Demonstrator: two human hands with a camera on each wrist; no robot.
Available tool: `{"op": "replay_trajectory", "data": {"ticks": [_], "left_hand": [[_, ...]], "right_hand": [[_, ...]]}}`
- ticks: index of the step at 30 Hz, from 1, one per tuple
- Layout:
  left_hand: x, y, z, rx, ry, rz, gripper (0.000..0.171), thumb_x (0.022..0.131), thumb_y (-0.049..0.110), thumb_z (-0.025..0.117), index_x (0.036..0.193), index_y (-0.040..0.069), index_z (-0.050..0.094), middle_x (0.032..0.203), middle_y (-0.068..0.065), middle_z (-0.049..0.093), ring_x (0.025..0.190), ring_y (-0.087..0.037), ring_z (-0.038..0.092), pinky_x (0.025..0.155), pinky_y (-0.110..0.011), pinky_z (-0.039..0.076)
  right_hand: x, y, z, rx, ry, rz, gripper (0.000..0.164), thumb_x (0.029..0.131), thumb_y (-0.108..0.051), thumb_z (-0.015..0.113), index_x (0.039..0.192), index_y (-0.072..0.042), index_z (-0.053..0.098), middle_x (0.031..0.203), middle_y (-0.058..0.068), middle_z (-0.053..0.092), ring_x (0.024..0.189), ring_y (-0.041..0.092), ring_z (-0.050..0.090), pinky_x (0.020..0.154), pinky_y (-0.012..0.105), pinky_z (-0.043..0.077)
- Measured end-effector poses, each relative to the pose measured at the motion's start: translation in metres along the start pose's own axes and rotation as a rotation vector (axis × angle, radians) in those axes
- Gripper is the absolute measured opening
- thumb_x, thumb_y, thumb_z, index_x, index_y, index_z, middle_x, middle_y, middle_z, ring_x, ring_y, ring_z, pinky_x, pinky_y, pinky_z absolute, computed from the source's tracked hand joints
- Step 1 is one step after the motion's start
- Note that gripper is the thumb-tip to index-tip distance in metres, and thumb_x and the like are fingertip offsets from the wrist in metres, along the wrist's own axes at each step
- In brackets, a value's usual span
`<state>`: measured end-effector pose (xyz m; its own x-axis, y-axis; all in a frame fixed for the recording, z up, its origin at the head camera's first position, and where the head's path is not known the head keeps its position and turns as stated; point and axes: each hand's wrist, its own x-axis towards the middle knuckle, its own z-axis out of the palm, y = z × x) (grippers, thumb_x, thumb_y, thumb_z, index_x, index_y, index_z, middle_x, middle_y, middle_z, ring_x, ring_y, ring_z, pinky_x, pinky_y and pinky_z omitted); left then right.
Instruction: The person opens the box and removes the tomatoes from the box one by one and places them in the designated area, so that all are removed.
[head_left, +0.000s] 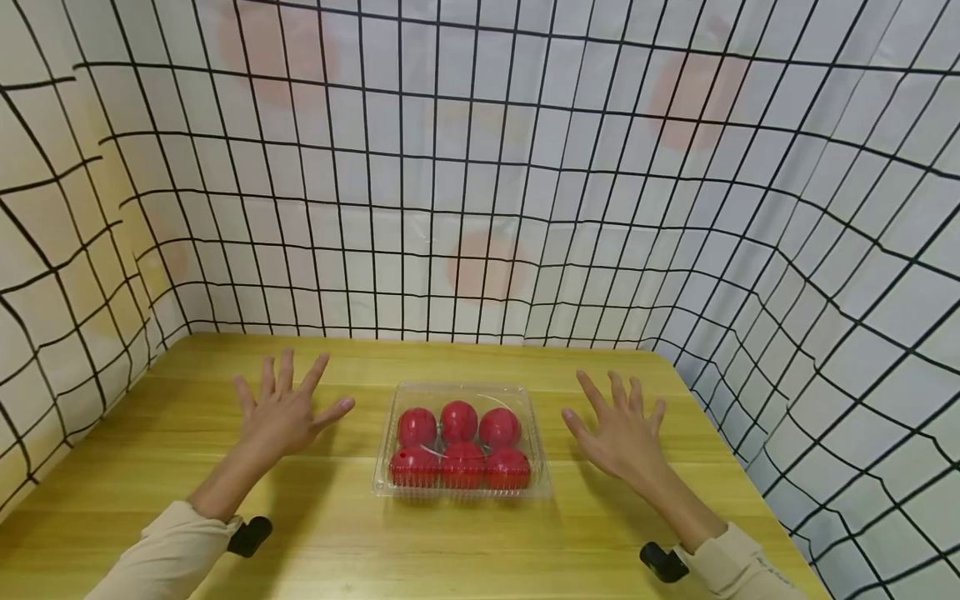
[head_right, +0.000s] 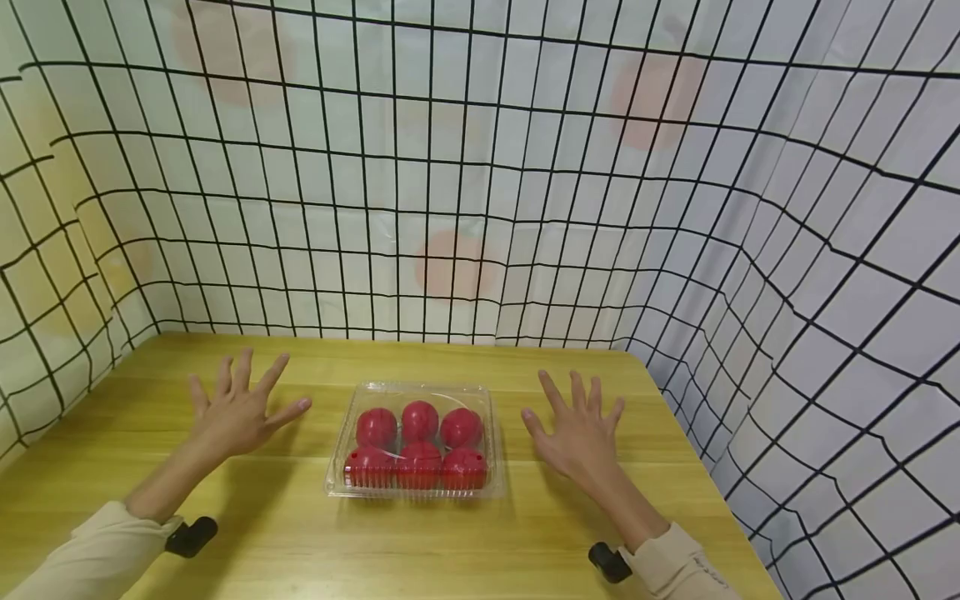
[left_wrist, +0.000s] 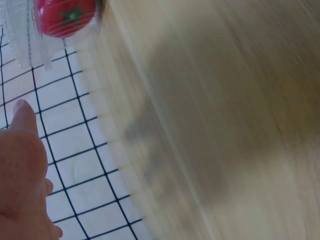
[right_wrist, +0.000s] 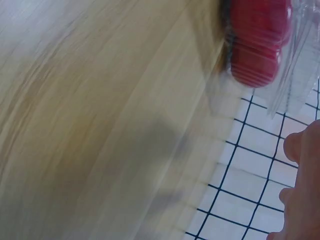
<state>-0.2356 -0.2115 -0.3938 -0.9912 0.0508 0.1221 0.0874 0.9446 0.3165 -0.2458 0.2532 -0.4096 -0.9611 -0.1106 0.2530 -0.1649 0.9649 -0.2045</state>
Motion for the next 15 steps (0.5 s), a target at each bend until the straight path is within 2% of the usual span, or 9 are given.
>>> {"op": "replay_trajectory", "data": {"ticks": [8,15], "left_hand": [[0.002,0.011,-0.002,0.005,-0.03,0.012,0.092,0.096,0.071,0.045,0.164,0.018,0.013,0.164,-0.034,-0.008,0.148,-0.058,-0.011,0.107,-0.078,-0.023],[0.002,0.023,-0.005,-0.029,-0.07,0.032,0.093,0.094,0.073,0.045,0.164,0.02,0.015,0.165,-0.032,-0.006,0.149,-0.058,-0.008,0.108,-0.081,-0.017]], "right_hand": [[0.001,-0.013,-0.004,0.005,-0.005,-0.014,0.074,0.1,-0.064,0.041,0.162,-0.025,0.028,0.164,0.027,0.019,0.15,0.058,0.007,0.109,0.085,-0.004],[0.0,-0.029,-0.009,0.023,-0.024,-0.041,0.075,0.099,-0.066,0.043,0.161,-0.026,0.029,0.163,0.026,0.024,0.149,0.057,0.012,0.109,0.084,0.001]]}}
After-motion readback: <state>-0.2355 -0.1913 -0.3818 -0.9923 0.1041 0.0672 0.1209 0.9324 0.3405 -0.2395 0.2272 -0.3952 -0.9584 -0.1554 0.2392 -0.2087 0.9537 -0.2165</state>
